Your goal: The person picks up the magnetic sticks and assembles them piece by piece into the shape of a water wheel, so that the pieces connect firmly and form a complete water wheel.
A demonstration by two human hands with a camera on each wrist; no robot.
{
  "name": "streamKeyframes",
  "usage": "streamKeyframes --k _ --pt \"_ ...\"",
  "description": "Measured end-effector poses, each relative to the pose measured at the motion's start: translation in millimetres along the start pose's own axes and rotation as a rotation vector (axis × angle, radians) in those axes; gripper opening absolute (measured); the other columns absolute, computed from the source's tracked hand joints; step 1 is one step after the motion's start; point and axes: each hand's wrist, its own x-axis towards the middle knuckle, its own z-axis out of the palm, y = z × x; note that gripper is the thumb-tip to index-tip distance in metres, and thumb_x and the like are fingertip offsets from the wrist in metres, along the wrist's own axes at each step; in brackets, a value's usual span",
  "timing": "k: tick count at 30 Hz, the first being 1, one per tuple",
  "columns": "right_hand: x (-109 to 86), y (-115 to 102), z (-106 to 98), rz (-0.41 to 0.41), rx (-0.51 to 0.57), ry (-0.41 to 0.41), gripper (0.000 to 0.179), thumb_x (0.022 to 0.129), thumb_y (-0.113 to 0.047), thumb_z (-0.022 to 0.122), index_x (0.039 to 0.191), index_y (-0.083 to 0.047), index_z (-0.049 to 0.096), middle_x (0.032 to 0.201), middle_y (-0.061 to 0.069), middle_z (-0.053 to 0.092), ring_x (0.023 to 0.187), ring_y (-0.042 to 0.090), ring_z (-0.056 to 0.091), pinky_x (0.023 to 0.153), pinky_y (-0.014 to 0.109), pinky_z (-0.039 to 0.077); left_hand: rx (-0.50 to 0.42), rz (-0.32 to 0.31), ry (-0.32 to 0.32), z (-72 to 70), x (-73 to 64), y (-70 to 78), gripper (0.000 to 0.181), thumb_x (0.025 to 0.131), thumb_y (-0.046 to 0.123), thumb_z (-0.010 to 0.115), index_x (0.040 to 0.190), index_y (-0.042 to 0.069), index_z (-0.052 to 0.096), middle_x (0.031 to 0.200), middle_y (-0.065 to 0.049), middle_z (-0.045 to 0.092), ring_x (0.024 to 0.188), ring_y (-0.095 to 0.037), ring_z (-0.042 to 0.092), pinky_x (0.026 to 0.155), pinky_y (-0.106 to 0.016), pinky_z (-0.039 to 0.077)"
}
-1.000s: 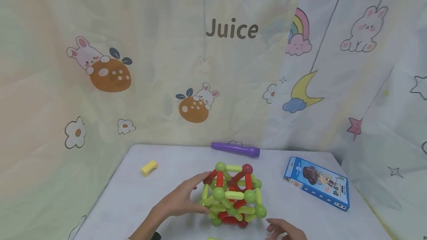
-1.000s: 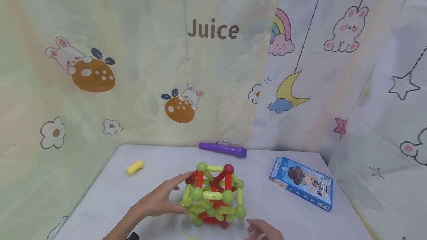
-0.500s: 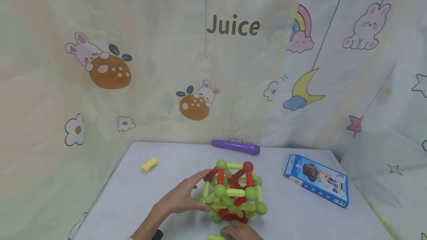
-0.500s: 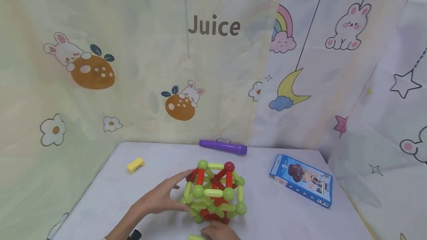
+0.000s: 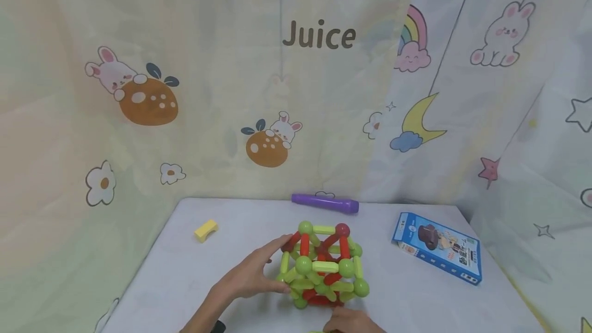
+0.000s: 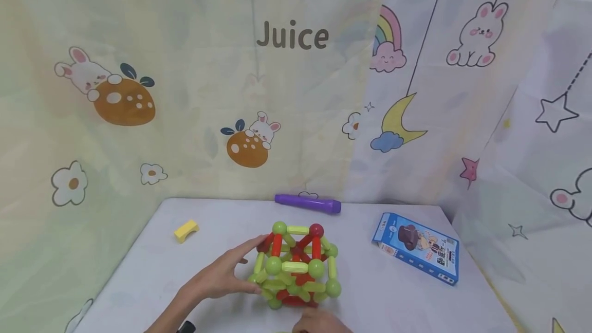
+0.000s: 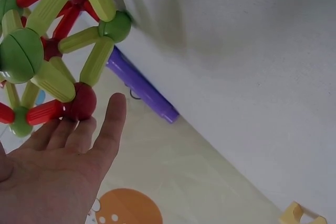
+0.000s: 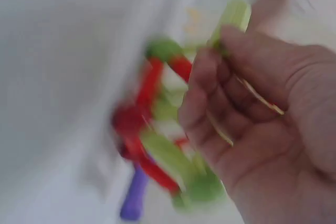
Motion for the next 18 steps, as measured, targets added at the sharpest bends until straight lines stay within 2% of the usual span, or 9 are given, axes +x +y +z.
streamKeyframes --k 2,3,5,7,9,11,15,18 --pt "-18.2 -6.2 -20.6 -0.014 0.109 0.087 0.017 0.105 -0.017 0.072 0.115 -0.002 0.076 0.095 -0.012 0.063 0.081 -0.006 0.056 0.067 0.018 0.053 0.001 -0.004 -0.005 0.4 -0.5 0.5 0.110 0.084 0.040 0.095 0.171 0.023 0.030 0.173 -0.004 0.038 0.155 -0.034 0.040 0.112 -0.058 0.050" --pt "-27.2 -7.0 -29.5 -0.032 0.118 0.150 0.017 0.104 -0.011 0.072 0.116 0.000 0.075 0.095 -0.009 0.065 0.081 -0.005 0.057 0.065 0.019 0.053 0.002 -0.006 -0.006 0.5 -0.9 0.7 0.110 0.084 0.040 0.095 0.171 0.023 0.030 0.173 -0.004 0.038 0.155 -0.034 0.041 0.111 -0.058 0.050" --pt "-41.7 -8.5 -45.2 -0.009 0.071 0.278 0.017 0.101 -0.006 0.074 0.117 0.000 0.075 0.095 -0.007 0.066 0.078 -0.003 0.057 0.062 0.019 0.051 0.002 -0.014 -0.003 -0.1 -1.0 1.2 0.110 0.083 0.039 0.095 0.171 0.023 0.030 0.173 -0.004 0.038 0.155 -0.034 0.041 0.112 -0.059 0.050" --pt "-50.0 -9.3 -54.8 0.078 0.008 0.418 0.017 0.098 -0.004 0.077 0.115 -0.002 0.078 0.093 -0.008 0.066 0.075 0.000 0.056 0.060 0.020 0.050 -0.003 -0.020 -0.003 -0.6 -1.3 1.5 0.110 0.083 0.038 0.095 0.171 0.023 0.030 0.172 -0.004 0.040 0.154 -0.034 0.042 0.112 -0.059 0.050" --pt "-52.5 -9.1 -60.0 0.186 -0.044 0.515 0.019 0.094 -0.006 0.082 0.113 -0.006 0.080 0.091 -0.011 0.065 0.073 0.001 0.055 0.060 0.021 0.049 -0.008 -0.027 -0.003 -0.9 -1.5 1.4 0.110 0.083 0.038 0.096 0.171 0.023 0.031 0.171 -0.003 0.041 0.154 -0.034 0.042 0.112 -0.060 0.049" --pt "-50.2 -7.0 -60.6 0.252 -0.079 0.580 0.022 0.092 -0.008 0.085 0.113 -0.010 0.081 0.089 -0.008 0.066 0.074 0.001 0.054 0.062 0.021 0.050 -0.012 -0.030 -0.005 -1.0 -1.5 1.3 0.110 0.083 0.038 0.096 0.171 0.023 0.031 0.171 -0.003 0.042 0.154 -0.034 0.042 0.112 -0.061 0.049" --pt "-41.4 -0.7 -53.9 0.227 -0.116 0.670 0.026 0.088 -0.007 0.088 0.112 -0.016 0.081 0.091 -0.009 0.069 0.076 0.002 0.055 0.062 0.023 0.050 -0.006 -0.027 -0.005 -0.3 -1.4 1.7 0.110 0.083 0.039 0.095 0.171 0.025 0.031 0.172 -0.002 0.040 0.155 -0.034 0.041 0.112 -0.060 0.049" --pt "-35.7 0.6 -48.7 0.225 -0.137 0.738 0.034 0.082 -0.002 0.091 0.109 -0.022 0.082 0.094 -0.018 0.070 0.081 0.002 0.057 0.064 0.024 0.052 -0.002 -0.028 -0.004 0.2 -1.0 2.4 0.110 0.083 0.039 0.095 0.171 0.027 0.031 0.172 -0.001 0.040 0.155 -0.033 0.041 0.112 -0.059 0.050"
